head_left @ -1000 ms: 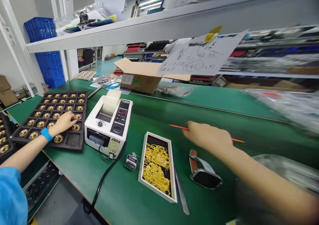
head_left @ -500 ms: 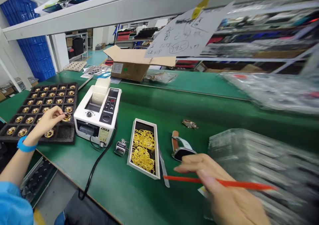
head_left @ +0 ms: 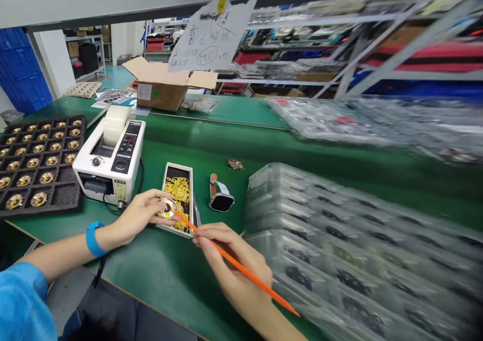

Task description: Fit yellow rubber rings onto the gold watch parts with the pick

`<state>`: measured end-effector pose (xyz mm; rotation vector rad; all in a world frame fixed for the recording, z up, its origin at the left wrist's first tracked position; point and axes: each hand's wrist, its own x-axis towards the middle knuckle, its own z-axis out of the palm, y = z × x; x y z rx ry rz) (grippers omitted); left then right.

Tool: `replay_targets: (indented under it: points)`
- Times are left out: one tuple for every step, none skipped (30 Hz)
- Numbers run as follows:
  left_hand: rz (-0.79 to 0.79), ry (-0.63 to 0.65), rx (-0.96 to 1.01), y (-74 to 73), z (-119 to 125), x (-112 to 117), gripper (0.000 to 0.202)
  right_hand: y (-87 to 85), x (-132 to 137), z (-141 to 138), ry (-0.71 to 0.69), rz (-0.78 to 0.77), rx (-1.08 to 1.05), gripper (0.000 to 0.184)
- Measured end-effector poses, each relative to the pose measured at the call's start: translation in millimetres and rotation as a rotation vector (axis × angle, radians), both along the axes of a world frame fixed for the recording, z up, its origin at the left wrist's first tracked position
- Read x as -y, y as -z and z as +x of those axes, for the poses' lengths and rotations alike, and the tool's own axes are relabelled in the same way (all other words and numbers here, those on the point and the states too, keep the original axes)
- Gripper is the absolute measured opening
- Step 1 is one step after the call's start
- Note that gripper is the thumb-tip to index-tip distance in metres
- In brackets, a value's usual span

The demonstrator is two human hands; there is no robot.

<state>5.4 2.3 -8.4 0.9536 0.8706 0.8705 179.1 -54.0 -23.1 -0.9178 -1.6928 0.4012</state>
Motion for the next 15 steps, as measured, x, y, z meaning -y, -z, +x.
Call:
replay_targets:
  points:
    - [-0.019, -0.024, 0.018, 0.4, 2.5, -0.7, 0.016, 2.9, -0.4, -1.0, -0.002, -0.024, -0.004, 0.011]
    - [-0.031, -0.038, 0.039, 0.1, 4.2, -0.7, 0.012, 5.8, -1.2, -2.0, -0.002, -0.055, -0.013, 0.011]
    - [-0.035, -0.042, 0.065, -0.1, 5.4, -0.3, 0.01, 8.5, -2.1, -2.8, -0.004, -0.088, -0.024, 0.011]
    - [-0.034, -0.037, 0.092, -0.1, 6.1, 0.4, 0.009, 10.8, -3.1, -3.6, -0.006, -0.119, -0.038, 0.01]
    - [-0.028, -0.027, 0.118, 0.5, 6.5, 1.0, 0.009, 12.8, -4.0, -4.2, -0.009, -0.147, -0.053, 0.01]
    - [-0.021, -0.017, 0.142, 1.6, 6.6, 1.6, 0.01, 14.3, -4.8, -4.6, -0.013, -0.17, -0.067, 0.011]
    - [-0.014, -0.006, 0.162, 3.2, 6.4, 1.9, 0.012, 15.4, -5.4, -4.9, -0.017, -0.192, -0.082, 0.012]
    - [-0.01, 0.002, 0.177, 4.8, 6.0, 2.1, 0.014, 16.1, -5.9, -5.0, -0.021, -0.214, -0.098, 0.012]
    - [-0.008, 0.009, 0.189, 6.3, 5.4, 2.2, 0.017, 16.5, -6.3, -4.9, -0.026, -0.237, -0.115, 0.013]
    - [-0.01, 0.017, 0.198, 7.4, 4.7, 2.2, 0.02, 16.8, -6.7, -4.6, -0.035, -0.26, -0.128, 0.013]
    - [-0.016, 0.023, 0.202, 8.0, 3.9, 2.2, 0.021, 16.9, -7.1, -4.0, -0.046, -0.277, -0.135, 0.012]
    - [-0.024, 0.028, 0.201, 7.9, 3.2, 2.3, 0.022, 17.2, -7.5, -3.2, -0.058, -0.28, -0.132, 0.012]
    - [-0.033, 0.03, 0.197, 7.4, 2.4, 2.4, 0.023, 17.7, -7.8, -2.1, -0.067, -0.257, -0.115, 0.012]
    - [-0.042, 0.028, 0.192, 6.4, 1.8, 2.5, 0.022, 18.4, -8.2, -0.8, -0.08, -0.208, -0.08, 0.012]
    - [-0.051, 0.025, 0.186, 5.3, 1.2, 2.7, 0.022, 19.3, -8.5, 0.8, -0.096, -0.134, -0.026, 0.012]
